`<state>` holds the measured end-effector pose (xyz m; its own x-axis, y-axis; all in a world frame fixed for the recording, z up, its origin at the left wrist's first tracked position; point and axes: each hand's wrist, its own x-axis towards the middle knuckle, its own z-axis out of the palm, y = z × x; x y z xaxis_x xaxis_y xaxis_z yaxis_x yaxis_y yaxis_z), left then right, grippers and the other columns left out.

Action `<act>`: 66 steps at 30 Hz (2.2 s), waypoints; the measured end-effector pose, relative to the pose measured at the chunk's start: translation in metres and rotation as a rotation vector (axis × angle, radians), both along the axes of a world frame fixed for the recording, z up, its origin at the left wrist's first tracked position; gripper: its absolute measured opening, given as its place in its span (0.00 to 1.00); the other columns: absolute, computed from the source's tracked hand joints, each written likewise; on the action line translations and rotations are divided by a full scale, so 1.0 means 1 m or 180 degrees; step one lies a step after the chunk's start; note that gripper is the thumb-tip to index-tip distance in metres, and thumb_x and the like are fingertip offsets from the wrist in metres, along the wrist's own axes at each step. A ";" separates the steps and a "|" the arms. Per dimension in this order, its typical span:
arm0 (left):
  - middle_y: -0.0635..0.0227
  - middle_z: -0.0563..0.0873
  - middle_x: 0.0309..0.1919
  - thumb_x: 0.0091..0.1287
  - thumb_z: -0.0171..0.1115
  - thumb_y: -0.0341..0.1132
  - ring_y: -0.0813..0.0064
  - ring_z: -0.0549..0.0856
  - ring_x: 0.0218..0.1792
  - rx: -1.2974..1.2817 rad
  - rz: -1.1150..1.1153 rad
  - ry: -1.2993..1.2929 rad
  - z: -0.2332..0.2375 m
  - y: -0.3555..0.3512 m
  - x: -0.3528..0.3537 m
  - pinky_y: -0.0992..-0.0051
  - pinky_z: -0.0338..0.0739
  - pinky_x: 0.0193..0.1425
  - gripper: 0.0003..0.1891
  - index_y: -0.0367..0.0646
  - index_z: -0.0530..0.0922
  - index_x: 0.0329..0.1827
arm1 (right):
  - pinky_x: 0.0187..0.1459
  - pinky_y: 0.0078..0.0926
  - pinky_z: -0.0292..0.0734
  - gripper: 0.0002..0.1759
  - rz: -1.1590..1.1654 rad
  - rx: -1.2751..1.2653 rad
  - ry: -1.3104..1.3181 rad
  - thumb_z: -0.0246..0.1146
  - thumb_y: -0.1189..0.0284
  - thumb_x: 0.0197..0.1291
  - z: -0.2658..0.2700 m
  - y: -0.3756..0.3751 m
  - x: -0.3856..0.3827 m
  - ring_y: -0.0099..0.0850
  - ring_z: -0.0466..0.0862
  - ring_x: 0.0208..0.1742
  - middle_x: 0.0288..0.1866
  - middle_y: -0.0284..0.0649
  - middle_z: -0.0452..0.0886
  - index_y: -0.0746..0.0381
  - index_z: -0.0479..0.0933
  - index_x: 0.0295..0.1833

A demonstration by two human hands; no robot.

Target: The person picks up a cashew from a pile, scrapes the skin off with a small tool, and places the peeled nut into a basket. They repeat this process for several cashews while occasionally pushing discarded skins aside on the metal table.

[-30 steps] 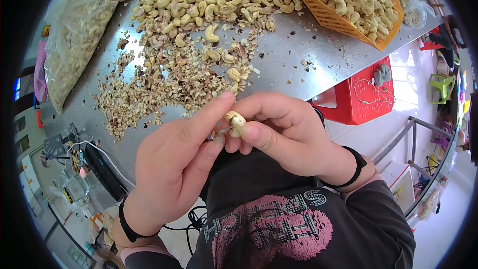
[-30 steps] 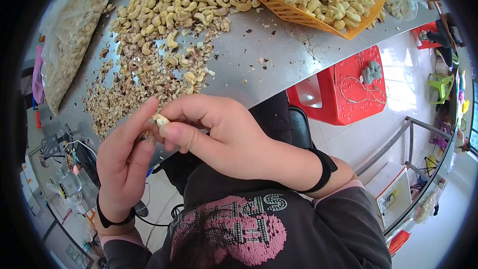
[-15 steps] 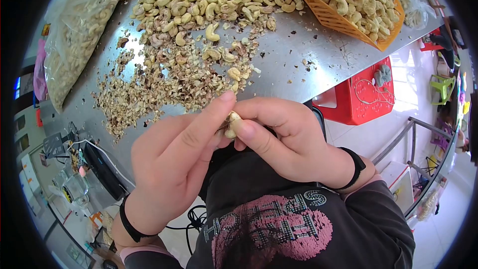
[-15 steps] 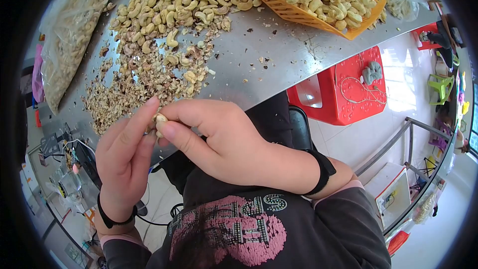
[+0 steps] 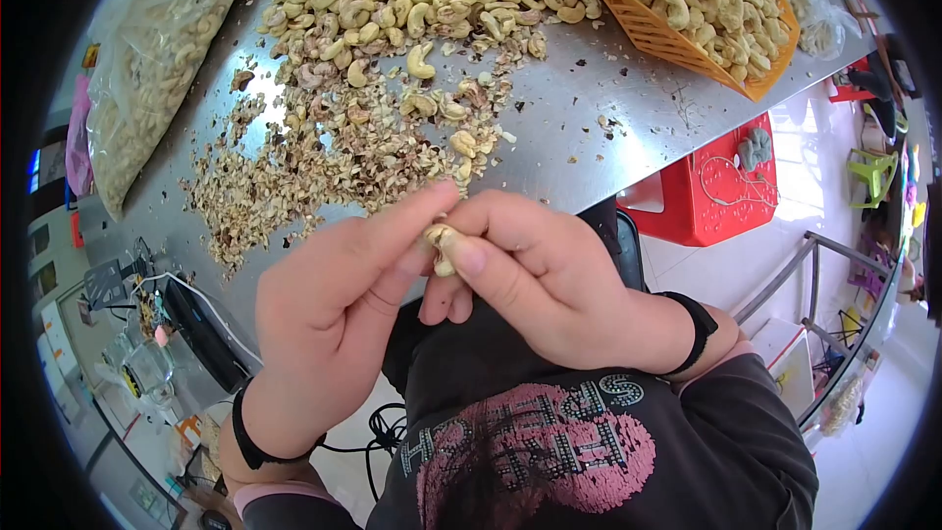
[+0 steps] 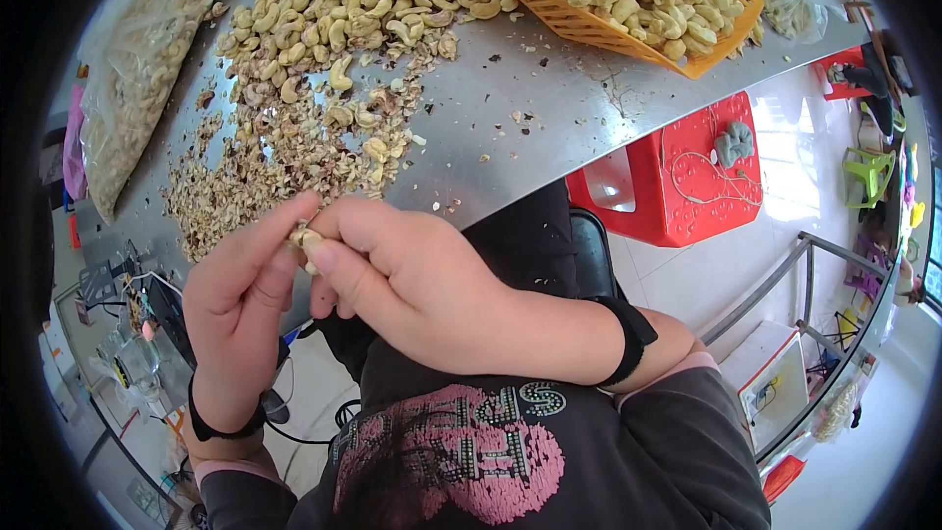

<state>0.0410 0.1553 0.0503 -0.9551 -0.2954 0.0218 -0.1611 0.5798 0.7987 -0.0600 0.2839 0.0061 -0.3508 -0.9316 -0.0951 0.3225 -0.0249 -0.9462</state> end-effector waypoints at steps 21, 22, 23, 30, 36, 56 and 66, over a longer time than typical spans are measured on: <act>0.59 0.78 0.45 0.61 0.46 0.25 0.74 0.78 0.44 0.0183 -0.0421 -0.0206 0.005 -0.003 0.000 0.78 0.70 0.47 0.20 0.35 0.65 0.58 | 0.36 0.13 0.69 0.13 0.0009 -0.0211 -0.1676 0.49 0.68 0.63 -0.003 0.000 -0.011 0.17 0.72 0.31 0.35 0.34 0.76 0.66 0.70 0.45; 0.59 0.78 0.45 0.60 0.46 0.24 0.75 0.78 0.43 0.0193 -0.0447 -0.0190 0.005 -0.003 0.000 0.78 0.71 0.46 0.20 0.35 0.65 0.58 | 0.36 0.13 0.69 0.13 0.0035 -0.0272 -0.1721 0.50 0.69 0.62 -0.003 0.000 -0.011 0.17 0.72 0.31 0.34 0.35 0.76 0.67 0.70 0.46; 0.59 0.78 0.45 0.60 0.46 0.24 0.75 0.78 0.43 0.0192 -0.0445 -0.0190 0.006 -0.003 0.000 0.78 0.71 0.46 0.20 0.35 0.65 0.58 | 0.36 0.13 0.69 0.13 0.0063 -0.0335 -0.1764 0.50 0.70 0.62 -0.003 0.000 -0.011 0.17 0.72 0.31 0.33 0.35 0.76 0.67 0.70 0.48; 0.62 0.79 0.37 0.60 0.46 0.24 0.77 0.78 0.35 0.0256 -0.0380 -0.0254 0.007 -0.001 0.002 0.80 0.71 0.41 0.21 0.36 0.64 0.59 | 0.33 0.14 0.70 0.14 0.0043 -0.0435 -0.1947 0.50 0.71 0.62 -0.003 -0.001 -0.012 0.18 0.72 0.27 0.31 0.35 0.76 0.68 0.69 0.51; 0.63 0.79 0.36 0.60 0.46 0.25 0.77 0.78 0.35 0.0036 -0.0459 0.0017 0.004 -0.004 0.003 0.80 0.70 0.41 0.21 0.36 0.64 0.59 | 0.34 0.15 0.71 0.16 0.0161 -0.0376 -0.1890 0.53 0.72 0.60 0.000 0.001 -0.011 0.17 0.73 0.28 0.33 0.36 0.77 0.68 0.68 0.52; 0.62 0.81 0.30 0.53 0.56 0.22 0.67 0.79 0.24 0.0147 -0.0663 0.0037 0.011 -0.004 0.004 0.75 0.71 0.28 0.26 0.40 0.66 0.58 | 0.31 0.18 0.70 0.13 -0.0464 -0.0432 0.0106 0.65 0.71 0.48 0.002 0.004 -0.003 0.21 0.75 0.27 0.28 0.33 0.77 0.63 0.74 0.40; 0.65 0.81 0.31 0.45 0.60 0.20 0.75 0.75 0.20 -0.1184 -0.0393 0.0798 -0.007 0.002 0.001 0.79 0.69 0.22 0.25 0.40 0.74 0.51 | 0.27 0.20 0.69 0.14 -0.0814 -0.0411 0.0822 0.66 0.69 0.45 0.000 0.000 -0.001 0.25 0.74 0.24 0.24 0.33 0.76 0.62 0.75 0.38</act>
<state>0.0417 0.1573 0.0437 -0.9344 -0.1081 0.3394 0.0987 0.8370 0.5383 -0.0609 0.2842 0.0063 -0.5704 -0.8095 0.1391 0.0418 -0.1978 -0.9794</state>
